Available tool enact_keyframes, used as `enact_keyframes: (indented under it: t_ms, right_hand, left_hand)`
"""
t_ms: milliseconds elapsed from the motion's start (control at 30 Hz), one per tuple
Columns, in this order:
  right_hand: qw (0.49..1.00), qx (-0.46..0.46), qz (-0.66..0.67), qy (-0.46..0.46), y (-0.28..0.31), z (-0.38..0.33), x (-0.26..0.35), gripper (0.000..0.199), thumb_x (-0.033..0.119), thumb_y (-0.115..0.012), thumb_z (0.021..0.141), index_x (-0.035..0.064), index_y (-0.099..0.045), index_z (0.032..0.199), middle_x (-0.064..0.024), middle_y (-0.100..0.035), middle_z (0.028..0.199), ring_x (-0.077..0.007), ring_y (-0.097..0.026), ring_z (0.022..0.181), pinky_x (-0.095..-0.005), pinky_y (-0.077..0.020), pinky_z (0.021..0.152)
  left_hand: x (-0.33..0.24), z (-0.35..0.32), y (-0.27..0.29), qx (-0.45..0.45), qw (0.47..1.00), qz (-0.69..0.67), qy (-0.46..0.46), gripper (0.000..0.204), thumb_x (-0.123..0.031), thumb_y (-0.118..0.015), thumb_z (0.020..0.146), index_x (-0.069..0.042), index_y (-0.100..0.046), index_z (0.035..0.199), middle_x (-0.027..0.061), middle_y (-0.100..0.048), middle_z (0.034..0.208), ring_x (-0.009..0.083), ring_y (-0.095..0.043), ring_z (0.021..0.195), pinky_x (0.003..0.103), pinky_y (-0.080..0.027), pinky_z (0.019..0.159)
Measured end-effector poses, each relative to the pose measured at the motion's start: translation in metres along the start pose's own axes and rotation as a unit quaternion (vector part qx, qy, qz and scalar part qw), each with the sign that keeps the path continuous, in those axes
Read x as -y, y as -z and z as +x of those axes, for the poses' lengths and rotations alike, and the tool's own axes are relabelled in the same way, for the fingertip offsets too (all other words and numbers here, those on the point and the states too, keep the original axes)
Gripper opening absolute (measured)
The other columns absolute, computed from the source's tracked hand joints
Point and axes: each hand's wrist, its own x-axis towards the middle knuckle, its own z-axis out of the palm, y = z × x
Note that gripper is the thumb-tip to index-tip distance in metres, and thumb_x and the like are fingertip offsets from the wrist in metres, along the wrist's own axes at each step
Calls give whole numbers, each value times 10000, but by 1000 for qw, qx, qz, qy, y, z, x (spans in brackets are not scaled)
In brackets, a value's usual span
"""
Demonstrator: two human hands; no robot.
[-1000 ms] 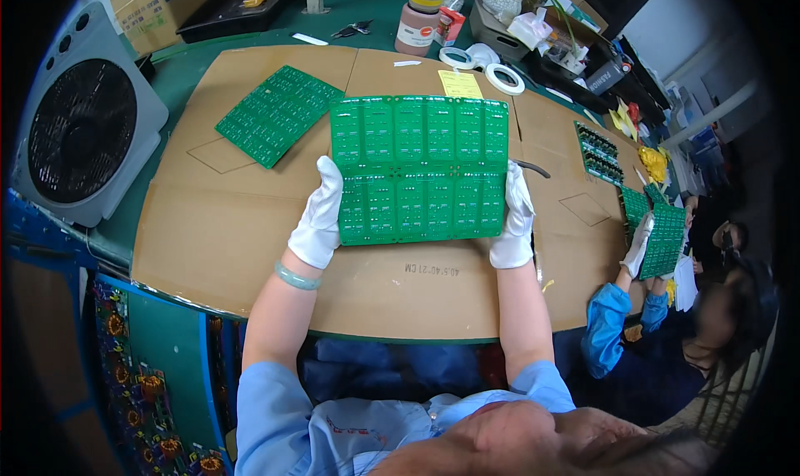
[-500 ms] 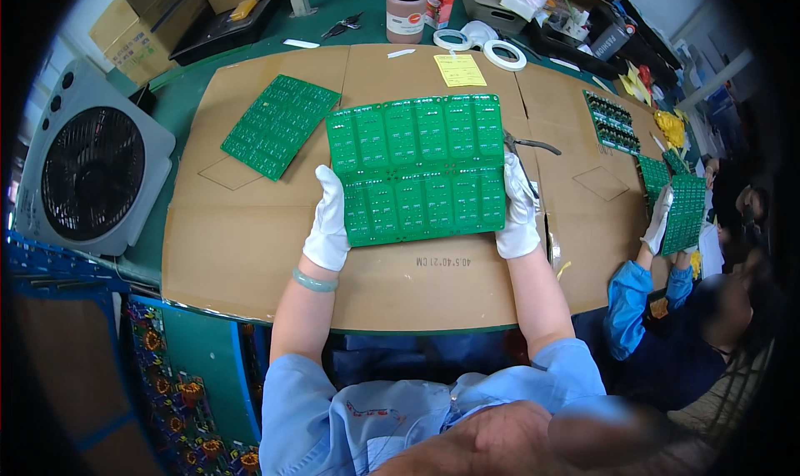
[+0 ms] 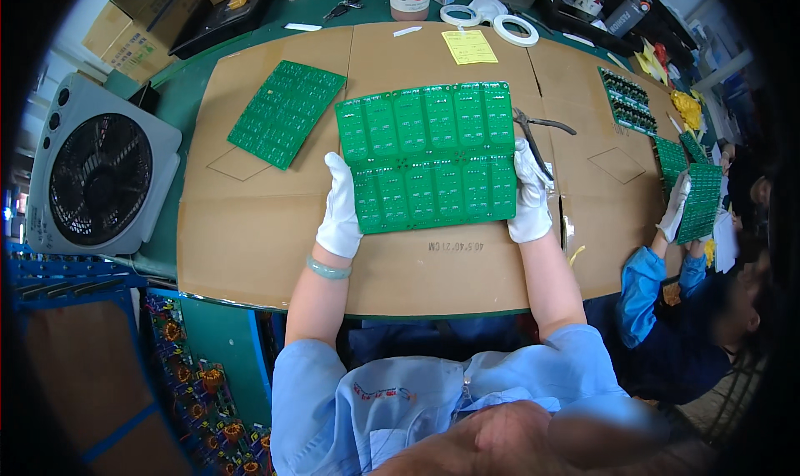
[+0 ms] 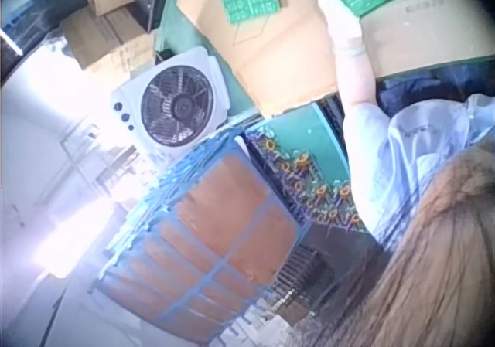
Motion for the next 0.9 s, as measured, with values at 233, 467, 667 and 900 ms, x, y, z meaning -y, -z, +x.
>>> enact_keyframes:
  t_ms: [233, 467, 667, 900]
  right_hand:
    - [999, -30, 17, -15, -1, -1, -1, 174, 159, -532, 868, 91, -509, 1027, -32, -588, 1012, -142, -549, 961, -290, -442, 849]
    - [998, -12, 47, -42, 4, 3, 0, 166, 161, -541, 873, 102, -510, 1025, -21, -585, 1017, -131, -546, 969, -284, -442, 853]
    - [999, 0, 38, -32, 5, 3, -2, 149, 157, -505, 897, 92, -499, 1032, -28, -587, 1011, -126, -546, 960, -274, -440, 844]
    - [999, -18, 19, -26, 5, 2, -2, 131, 156, -509, 895, 93, -512, 1010, -21, -591, 997, -112, -555, 916, -258, -448, 818]
  left_hand:
    - [2, 1, 0, -4, 1000, -20, -19, 773, -673, -248, 854, -116, -269, 1390, 135, -396, 1348, 298, -450, 1182, 443, -422, 950]
    - [1, 4, 2, 41, 996, -67, -35, 683, -594, -298, 895, -90, -335, 1354, 146, -432, 1315, 309, -477, 1152, 457, -433, 933]
    - [6, 0, 21, 33, 994, -103, 4, 652, -541, -355, 903, -90, -310, 1373, 142, -389, 1363, 321, -440, 1192, 495, -386, 974]
    - [1, -2, 4, 46, 996, -72, -13, 653, -544, -386, 893, -114, -302, 1377, 110, -400, 1358, 292, -445, 1194, 463, -401, 971]
